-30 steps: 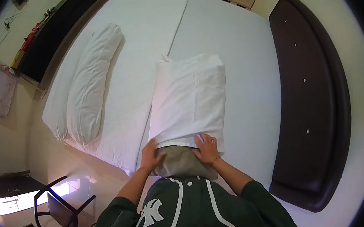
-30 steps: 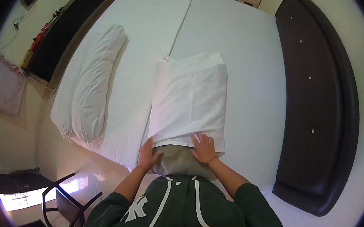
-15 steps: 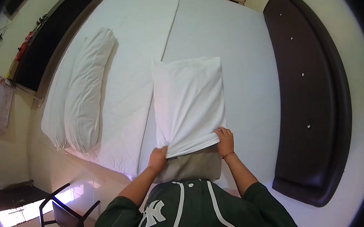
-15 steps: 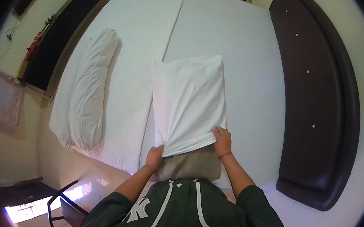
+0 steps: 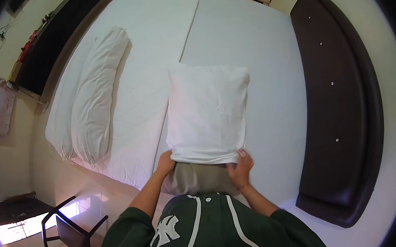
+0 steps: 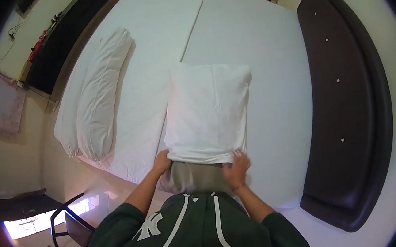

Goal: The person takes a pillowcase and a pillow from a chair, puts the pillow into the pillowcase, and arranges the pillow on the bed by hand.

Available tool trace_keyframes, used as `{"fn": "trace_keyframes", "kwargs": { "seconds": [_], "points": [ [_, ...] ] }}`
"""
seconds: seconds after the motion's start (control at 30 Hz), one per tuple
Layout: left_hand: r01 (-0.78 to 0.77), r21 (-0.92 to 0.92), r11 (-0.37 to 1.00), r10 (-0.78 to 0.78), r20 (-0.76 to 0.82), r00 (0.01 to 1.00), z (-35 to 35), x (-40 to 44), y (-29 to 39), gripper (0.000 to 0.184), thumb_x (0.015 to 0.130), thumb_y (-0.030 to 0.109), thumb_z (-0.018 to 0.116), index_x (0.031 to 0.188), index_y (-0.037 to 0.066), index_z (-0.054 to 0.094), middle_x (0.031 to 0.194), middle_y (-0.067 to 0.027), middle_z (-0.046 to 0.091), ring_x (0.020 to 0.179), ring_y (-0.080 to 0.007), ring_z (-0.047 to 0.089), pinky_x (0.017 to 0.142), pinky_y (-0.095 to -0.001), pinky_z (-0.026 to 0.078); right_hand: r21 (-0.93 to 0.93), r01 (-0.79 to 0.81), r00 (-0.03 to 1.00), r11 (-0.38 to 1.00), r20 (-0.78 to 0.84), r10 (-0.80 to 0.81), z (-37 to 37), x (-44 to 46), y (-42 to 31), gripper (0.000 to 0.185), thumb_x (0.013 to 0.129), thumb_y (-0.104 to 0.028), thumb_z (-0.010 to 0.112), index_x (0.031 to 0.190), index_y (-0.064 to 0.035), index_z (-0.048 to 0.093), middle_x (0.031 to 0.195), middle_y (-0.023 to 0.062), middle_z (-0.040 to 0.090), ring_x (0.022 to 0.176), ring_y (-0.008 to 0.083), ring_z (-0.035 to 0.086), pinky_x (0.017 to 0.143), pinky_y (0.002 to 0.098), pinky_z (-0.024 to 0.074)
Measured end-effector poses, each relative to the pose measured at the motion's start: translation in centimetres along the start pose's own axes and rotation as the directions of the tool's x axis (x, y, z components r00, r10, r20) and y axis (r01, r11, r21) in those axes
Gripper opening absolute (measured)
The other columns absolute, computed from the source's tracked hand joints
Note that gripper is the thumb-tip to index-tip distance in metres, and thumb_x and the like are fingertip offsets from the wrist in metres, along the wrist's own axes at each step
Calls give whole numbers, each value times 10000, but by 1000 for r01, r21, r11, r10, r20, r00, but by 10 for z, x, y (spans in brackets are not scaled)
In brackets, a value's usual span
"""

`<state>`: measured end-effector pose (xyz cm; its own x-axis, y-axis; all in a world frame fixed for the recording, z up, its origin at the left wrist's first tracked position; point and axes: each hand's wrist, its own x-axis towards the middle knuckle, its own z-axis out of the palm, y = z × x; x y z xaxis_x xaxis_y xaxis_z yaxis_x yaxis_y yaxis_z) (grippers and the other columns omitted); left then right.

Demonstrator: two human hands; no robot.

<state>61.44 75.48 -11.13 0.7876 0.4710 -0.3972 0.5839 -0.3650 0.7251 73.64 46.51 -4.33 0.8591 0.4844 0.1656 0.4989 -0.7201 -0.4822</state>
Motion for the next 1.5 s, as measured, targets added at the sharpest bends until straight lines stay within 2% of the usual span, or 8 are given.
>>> {"fn": "trace_keyframes", "kwargs": {
  "seconds": [0.1, 0.27, 0.4, 0.6, 0.9, 1.03, 1.33, 1.5],
  "points": [
    [-232, -172, 957, 230, -31, 973, -24, 5, 80, 270, 832, 182, 523, 985, -5, 643, 952, -253, 640, 932, -436, 594, 799, -458, 471, 496, 315, 815, 809, 296, -499, -7, -13, -51, 724, 762, -456, 712, 1265, 2, 463, 1259, 208, 474, 1186, 391, 439, 963, 541, 347],
    [-346, -2, 938, 340, -188, 922, 5, 13, 157, 321, 736, 37, 556, 1050, -24, 590, 902, -287, 611, 897, -472, 567, 746, -469, 472, -16, 137, 991, 990, -8, -137, -13, 15, -89, 543, 707, -246, 733, 1178, -42, 555, 1055, 159, 597, 1027, 330, 568, 921, 451, 419],
    [-452, -166, 876, 345, -437, 830, -18, -12, 223, 304, 722, -21, 543, 1026, -34, 565, 867, -284, 618, 845, -441, 603, 716, -415, 486, 593, 0, 966, 805, -206, 153, -14, 32, -11, 145, 727, 3, 526, 850, 19, 602, 763, 55, 598, 731, 144, 578, 680, 264, 470],
    [-485, -180, 856, 288, -613, 736, 57, 45, 232, 215, 807, 34, 487, 973, -33, 606, 898, -188, 655, 878, -297, 614, 783, -351, 471, 324, 146, 892, 935, -451, 17, -95, 67, 0, 54, 768, -53, 585, 795, -11, 563, 725, 54, 547, 705, 148, 524, 656, 269, 433],
    [-569, -334, 751, 538, -191, 821, 20, -51, 365, 163, 781, 129, 607, 801, -32, 592, 748, -200, 617, 713, -276, 603, 679, -377, 463, 236, 108, 827, 966, -561, 45, -118, 83, 1, 119, 752, -93, 622, 739, -23, 526, 696, 99, 523, 663, 266, 502, 612, 338, 409],
    [-540, -447, 713, 388, -390, 835, 4, -20, 296, 156, 761, 91, 634, 860, -29, 640, 743, -113, 646, 720, -144, 578, 672, -306, 472, 94, 434, 790, 896, -518, -328, -102, 72, -30, 84, 702, -78, 603, 718, -53, 524, 667, 99, 498, 652, 290, 503, 614, 380, 391],
    [-52, -68, 996, 34, -239, 971, -3, -91, -14, 387, 730, 258, 730, 1004, 33, 576, 901, -210, 654, 864, -371, 636, 727, -423, 490, 708, 424, 510, 564, 328, -795, 31, -16, -22, 297, 750, -292, 707, 941, -83, 619, 956, 113, 592, 936, 293, 551, 763, 367, 446],
    [115, 19, 993, -99, -385, 918, -4, -93, 1, 521, 713, 230, 719, 1177, 83, 534, 918, -225, 649, 882, -394, 627, 729, -472, 487, 258, 501, 798, 826, 231, -556, -14, 45, -29, 720, 630, -436, 774, 1237, -129, 538, 1196, 129, 512, 1167, 295, 453, 931, 442, 367]
  ]
}}
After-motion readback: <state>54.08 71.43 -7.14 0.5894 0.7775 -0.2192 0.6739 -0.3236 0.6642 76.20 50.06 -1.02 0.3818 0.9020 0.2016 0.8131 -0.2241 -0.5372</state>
